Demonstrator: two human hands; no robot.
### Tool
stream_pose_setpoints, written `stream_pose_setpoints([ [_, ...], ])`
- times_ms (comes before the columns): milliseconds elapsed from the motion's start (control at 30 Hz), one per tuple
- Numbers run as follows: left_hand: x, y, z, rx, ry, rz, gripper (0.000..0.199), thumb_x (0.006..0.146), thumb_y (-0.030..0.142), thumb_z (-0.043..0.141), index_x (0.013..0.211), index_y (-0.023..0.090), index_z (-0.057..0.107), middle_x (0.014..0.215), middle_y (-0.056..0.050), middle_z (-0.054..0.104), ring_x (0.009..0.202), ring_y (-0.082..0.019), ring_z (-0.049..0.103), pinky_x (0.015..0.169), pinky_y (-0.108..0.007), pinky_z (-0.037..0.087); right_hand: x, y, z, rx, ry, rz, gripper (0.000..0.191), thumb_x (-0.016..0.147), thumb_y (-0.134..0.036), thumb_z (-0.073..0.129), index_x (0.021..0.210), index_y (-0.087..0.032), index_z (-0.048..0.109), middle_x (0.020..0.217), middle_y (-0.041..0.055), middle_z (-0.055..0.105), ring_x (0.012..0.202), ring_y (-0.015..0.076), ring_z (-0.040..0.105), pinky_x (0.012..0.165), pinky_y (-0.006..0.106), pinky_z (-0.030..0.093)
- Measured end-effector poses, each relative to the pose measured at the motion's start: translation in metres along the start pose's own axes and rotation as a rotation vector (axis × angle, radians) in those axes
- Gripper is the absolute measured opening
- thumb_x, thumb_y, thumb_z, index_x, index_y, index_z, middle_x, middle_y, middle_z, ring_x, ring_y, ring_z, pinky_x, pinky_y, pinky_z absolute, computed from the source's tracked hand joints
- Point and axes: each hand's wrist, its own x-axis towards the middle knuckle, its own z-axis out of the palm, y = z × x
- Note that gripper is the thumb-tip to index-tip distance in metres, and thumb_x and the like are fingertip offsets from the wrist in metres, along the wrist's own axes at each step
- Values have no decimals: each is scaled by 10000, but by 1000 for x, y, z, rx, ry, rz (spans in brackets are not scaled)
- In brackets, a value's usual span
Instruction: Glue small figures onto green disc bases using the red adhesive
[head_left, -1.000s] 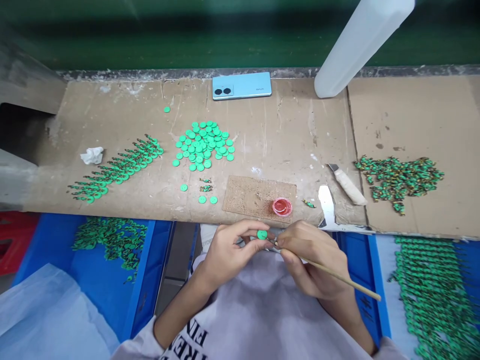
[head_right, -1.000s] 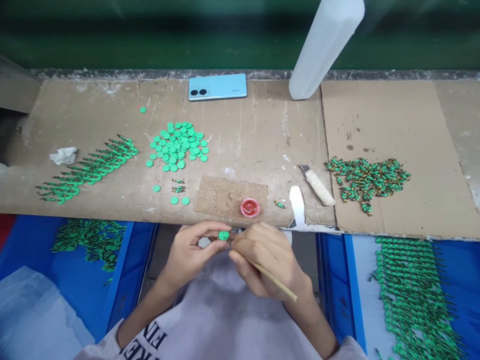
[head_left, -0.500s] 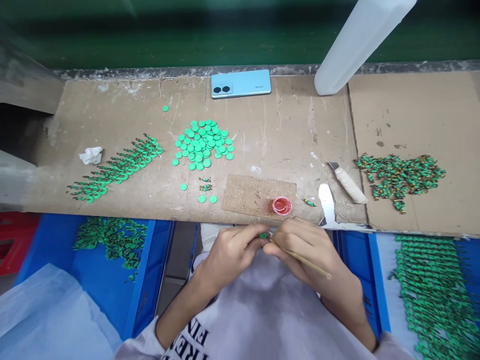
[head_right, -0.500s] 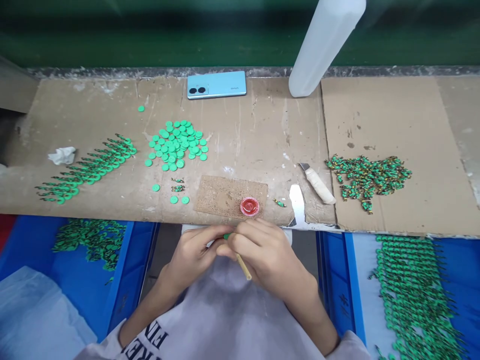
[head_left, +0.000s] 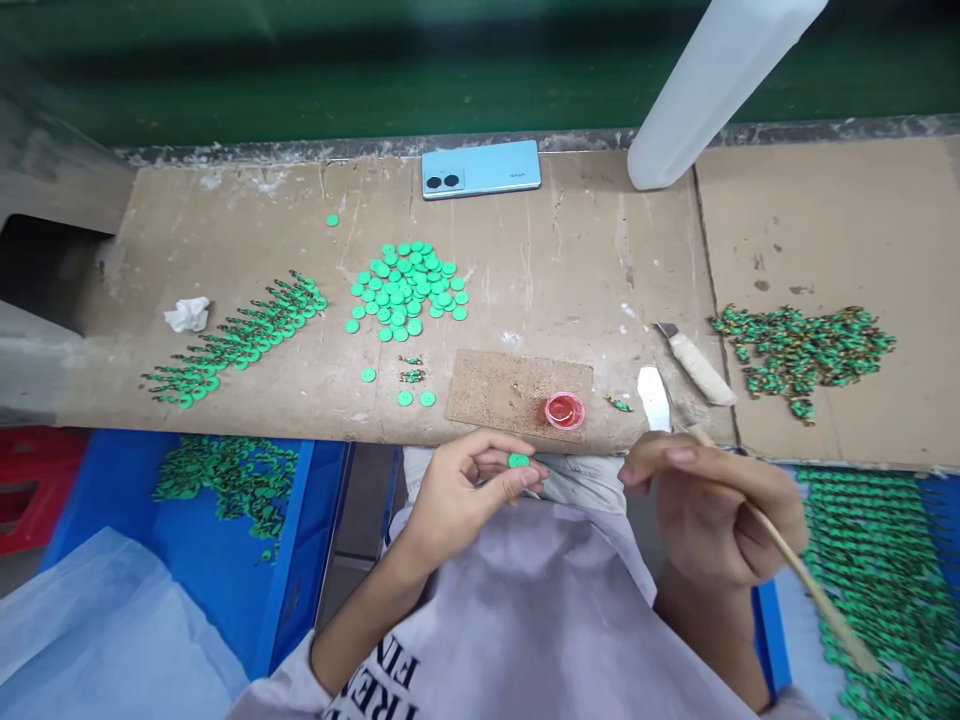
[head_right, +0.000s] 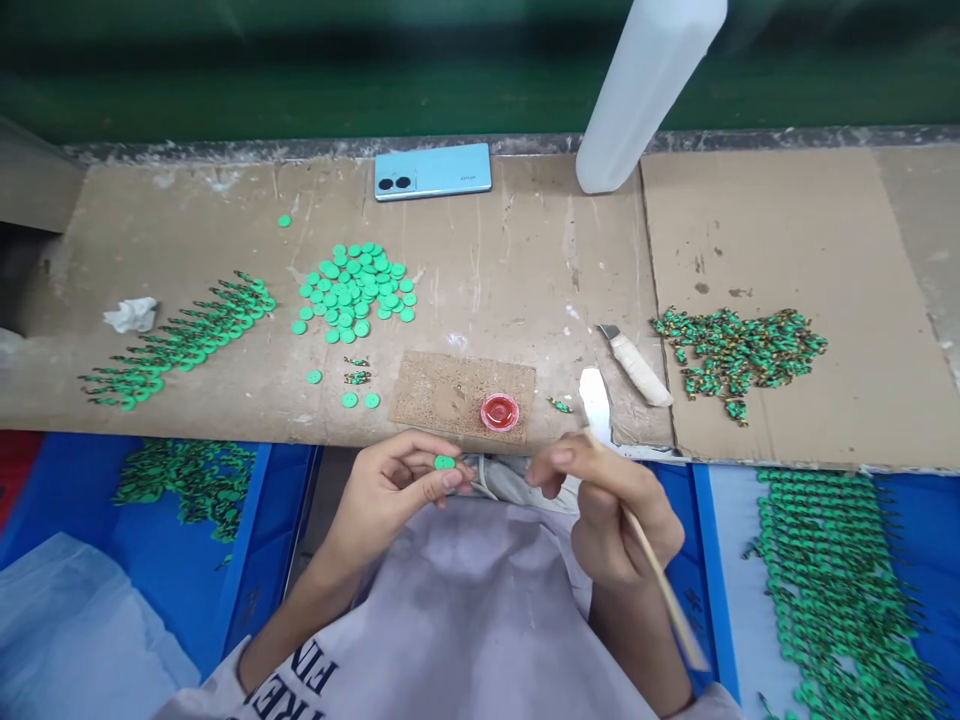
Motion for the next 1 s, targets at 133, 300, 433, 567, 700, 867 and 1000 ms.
stream_pose_setpoints([
  [133, 2, -2, -1, -58, -39, 4, 228, 840, 351, 839, 896, 152, 742, 844, -112, 855, 752, -234, 833, 552, -234, 600, 2, 11, -8, -101, 82, -26, 184, 1094, -262, 545, 1081, -224, 724, 780, 36, 720, 644, 208, 693, 504, 323, 504],
  [300, 6, -1, 0, -79, -48, 18, 304, 895, 432, 777, 963, 136, 758, 892, -140, 856, 745, -243, 831, 574, -267, 633, 5, 31, -27, -459, -107, -16, 140, 1078, -263, 555, 1002, -230, 668, 924, 62, 750, 833, 237, 729, 708, 364, 561],
  [433, 7, 2, 1, -71, -77, 10, 349, 934, 469, 722, 1025, 134, 765, 999, -158, 857, 767, -225, 833, 626, -272, 661, 6, 46, -33, -787, -241, -17, 173, 1085, -264, 535, 1186, -227, 671, 1041, 106, 725, 932, 290, 662, 806, 425, 512],
  [567, 7, 3, 0, -33, -112, 1, 344, 892, 416, 780, 1093, 137, 761, 1051, -158, 853, 806, -223, 838, 659, -275, 672, 4, 51, -31, -899, -302, 1, 217, 1078, -374, 568, 1189, -232, 690, 1077, 128, 676, 964, 323, 597, 817, 461, 470],
  [700, 8, -1, -1, -49, -122, -19, 355, 835, 352, 841, 1103, 134, 756, 1071, -161, 851, 839, -234, 842, 669, -288, 683, 3, 50, -27, -890, -314, 12, 152, 1079, -302, 556, 1064, -234, 691, 1008, 108, 655, 920, 302, 578, 801, 449, 465],
  [867, 9, -4, -1, -85, -124, -21, 386, 850, 346, 837, 1165, 150, 735, 1034, -148, 857, 798, -230, 843, 636, -272, 680, 5, 47, -28, -753, -263, 49, 107, 1075, -230, 545, 1057, -240, 650, 1001, 87, 687, 921, 282, 629, 802, 431, 496],
  [1000, 8, -4, -2, -100, -133, 2, 328, 913, 384, 779, 1142, 152, 743, 1049, -150, 855, 817, -228, 846, 652, -265, 683, 3, 35, -30, -495, -134, 70, 66, 1020, -229, 670, 1076, -263, 662, 932, 39, 719, 810, 227, 689, 701, 355, 545],
])
